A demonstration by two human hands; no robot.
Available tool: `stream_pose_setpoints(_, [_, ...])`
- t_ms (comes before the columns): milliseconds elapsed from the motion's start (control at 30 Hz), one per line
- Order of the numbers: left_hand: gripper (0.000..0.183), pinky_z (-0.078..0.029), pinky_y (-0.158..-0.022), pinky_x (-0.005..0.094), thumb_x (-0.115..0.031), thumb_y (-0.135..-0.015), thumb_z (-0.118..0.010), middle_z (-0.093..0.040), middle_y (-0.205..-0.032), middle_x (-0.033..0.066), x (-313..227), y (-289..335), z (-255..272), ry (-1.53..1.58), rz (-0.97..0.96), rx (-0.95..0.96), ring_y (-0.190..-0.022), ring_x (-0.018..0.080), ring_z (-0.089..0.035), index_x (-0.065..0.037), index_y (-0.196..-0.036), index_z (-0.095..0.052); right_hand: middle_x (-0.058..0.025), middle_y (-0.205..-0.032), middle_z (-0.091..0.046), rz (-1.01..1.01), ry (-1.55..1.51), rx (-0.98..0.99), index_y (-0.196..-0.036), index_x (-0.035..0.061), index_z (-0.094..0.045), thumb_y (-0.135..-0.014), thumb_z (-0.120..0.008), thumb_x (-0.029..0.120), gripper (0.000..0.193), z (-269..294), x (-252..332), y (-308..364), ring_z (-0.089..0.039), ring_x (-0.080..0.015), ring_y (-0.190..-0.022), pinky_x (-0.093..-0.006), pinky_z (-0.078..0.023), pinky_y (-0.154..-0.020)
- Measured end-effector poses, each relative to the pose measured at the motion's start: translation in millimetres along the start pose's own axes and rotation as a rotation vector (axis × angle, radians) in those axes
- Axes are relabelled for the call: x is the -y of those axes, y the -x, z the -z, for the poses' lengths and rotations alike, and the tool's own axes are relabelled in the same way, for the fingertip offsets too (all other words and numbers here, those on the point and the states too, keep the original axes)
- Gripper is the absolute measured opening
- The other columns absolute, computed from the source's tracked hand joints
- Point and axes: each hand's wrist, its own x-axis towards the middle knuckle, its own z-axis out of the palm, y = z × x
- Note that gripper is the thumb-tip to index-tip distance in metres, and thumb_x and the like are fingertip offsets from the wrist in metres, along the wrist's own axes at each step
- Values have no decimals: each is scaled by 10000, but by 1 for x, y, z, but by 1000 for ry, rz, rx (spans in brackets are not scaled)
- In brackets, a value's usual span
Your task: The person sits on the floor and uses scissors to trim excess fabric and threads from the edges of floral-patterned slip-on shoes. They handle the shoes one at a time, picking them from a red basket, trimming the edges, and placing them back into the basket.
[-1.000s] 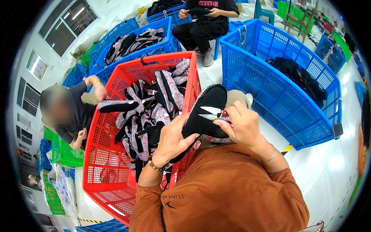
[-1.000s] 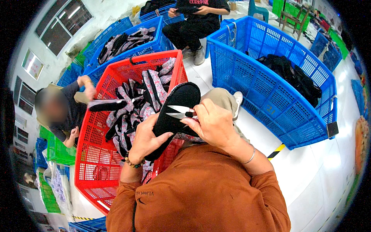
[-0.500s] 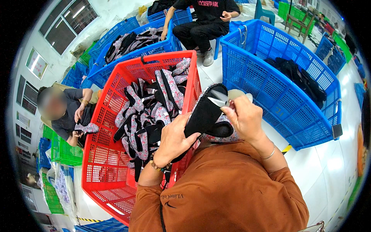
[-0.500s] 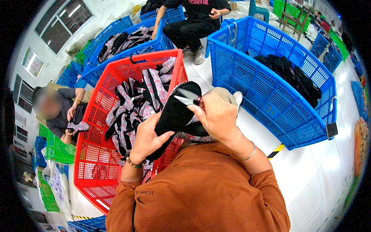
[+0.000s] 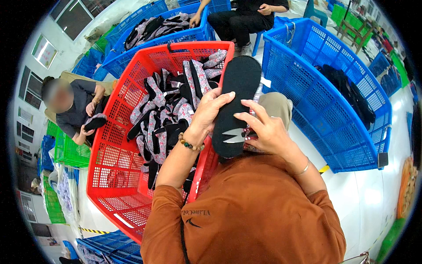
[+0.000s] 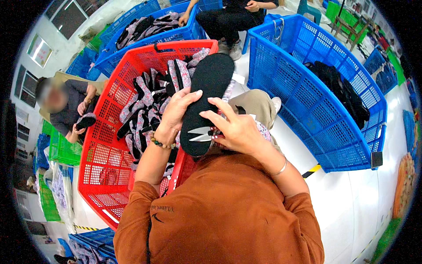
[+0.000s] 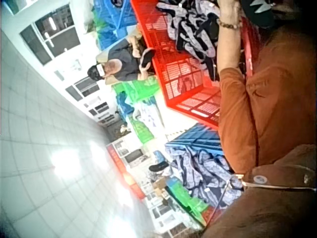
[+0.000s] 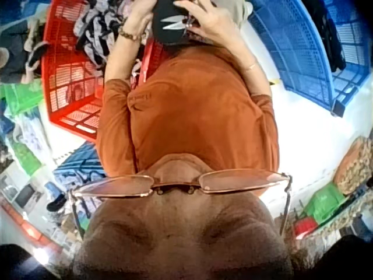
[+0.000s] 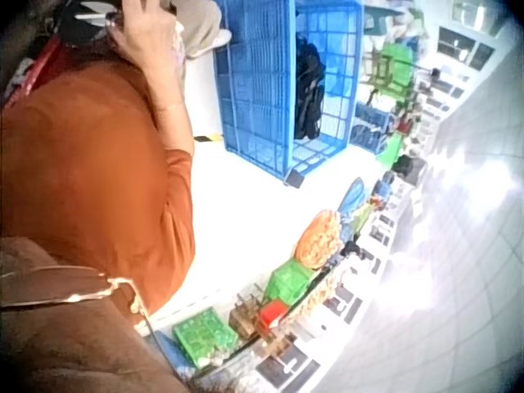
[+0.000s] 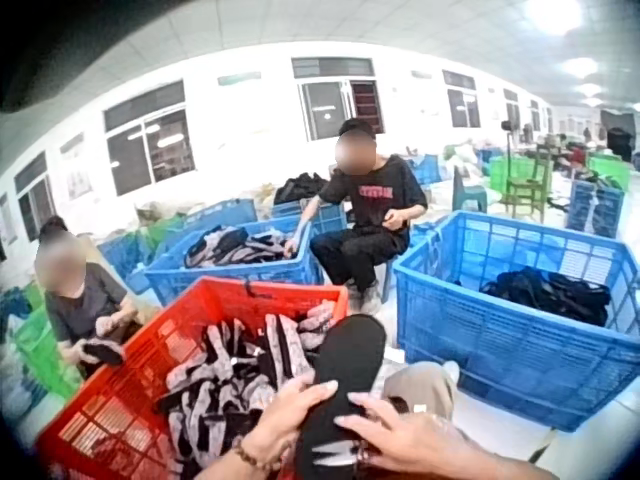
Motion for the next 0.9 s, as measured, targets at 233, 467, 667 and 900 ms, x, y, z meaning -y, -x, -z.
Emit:
stream_pose_setpoints(233, [423,-477,-842,275,-291,-955,-471,-611,-1092,97,3,49,-6,55,-27,186,-955,140,-597,48,-1207,-504,-142,-1330,-443,-51,-26,-176,-1218,105,-498,-540,-777,61,734,-5,-4,1,-594,-315,-1016,-358,-543,-698])
stream_pose_setpoints(467, [551,-412,-923,286,-359,-888,-567,-534,-1189,125,-8,59,-15,-308,-233,384,-1089,158,-516,63,-1231,-477,-183,-1228,-502,-40,-92,-251,-1221,44,-431,-525,-787,46,782,-2,-12,1,-563,-351,-1054,-369,-503,-803])
stream_pose_setpoints(667, [468,-408,-925,294,-214,-787,-713,-590,-1099,87,-3,52,-8,-413,-440,250,-1039,158,-549,46,-1144,-557,-184,-1110,-526,0,-21,-579,-1160,9,-422,-566,-795,80,705,-14,-20,0,-567,-320,-987,-353,-497,-793])
stream_pose_setpoints(900, [386,-471,-768,240,-26,-717,-757,-626,-896,12,-3,50,5,-360,-292,216,-819,96,-581,21,-1068,-605,-207,-1138,-515,-64,-175,-595,-1188,-10,-404,-614,-759,49,678,-46,-12,15,-587,-325,-938,-335,-519,-638])
